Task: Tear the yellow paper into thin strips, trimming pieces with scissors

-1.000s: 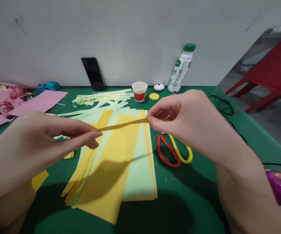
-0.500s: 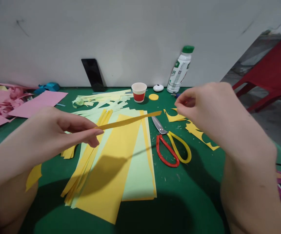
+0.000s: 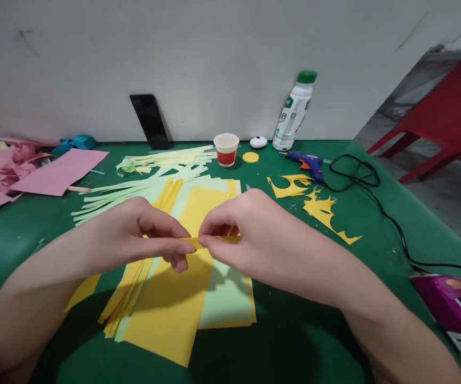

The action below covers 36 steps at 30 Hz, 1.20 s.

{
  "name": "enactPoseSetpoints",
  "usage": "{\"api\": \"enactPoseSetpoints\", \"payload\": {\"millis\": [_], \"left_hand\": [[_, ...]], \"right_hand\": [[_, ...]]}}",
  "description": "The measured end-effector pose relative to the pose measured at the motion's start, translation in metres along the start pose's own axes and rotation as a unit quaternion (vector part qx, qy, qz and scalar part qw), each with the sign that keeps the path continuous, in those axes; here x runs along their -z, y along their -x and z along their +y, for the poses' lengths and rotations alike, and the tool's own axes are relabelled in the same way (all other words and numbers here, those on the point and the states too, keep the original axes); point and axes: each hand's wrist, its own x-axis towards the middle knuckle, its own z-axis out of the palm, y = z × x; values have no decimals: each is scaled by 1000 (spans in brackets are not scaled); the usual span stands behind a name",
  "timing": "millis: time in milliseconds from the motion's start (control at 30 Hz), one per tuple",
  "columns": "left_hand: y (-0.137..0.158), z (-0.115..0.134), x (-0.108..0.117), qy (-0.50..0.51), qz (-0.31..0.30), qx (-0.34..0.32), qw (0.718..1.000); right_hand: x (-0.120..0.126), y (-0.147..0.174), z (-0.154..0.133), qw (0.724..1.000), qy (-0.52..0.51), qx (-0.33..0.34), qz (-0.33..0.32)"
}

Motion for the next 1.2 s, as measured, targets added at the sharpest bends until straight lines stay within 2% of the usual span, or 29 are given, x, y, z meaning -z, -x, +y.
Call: {"api": "enactPoseSetpoints", "payload": {"millis": [167, 433, 600, 800, 1200], "left_hand": [[1, 9, 3, 75, -11, 34, 997], [1, 6, 2, 104, -28, 39, 993], [0, 5, 0, 151, -32, 62, 986], [0, 0, -2, 173, -37, 56, 983], [-2, 3, 6, 181, 16, 75, 980]], "right_hand": [[9, 3, 1, 1000, -16, -7, 0], [20, 9, 12, 997, -35, -59, -46], [23, 8, 14, 996, -30, -55, -57], [23, 7, 13, 997, -14, -48, -58], [41, 12, 34, 998, 27, -50, 21]]}}
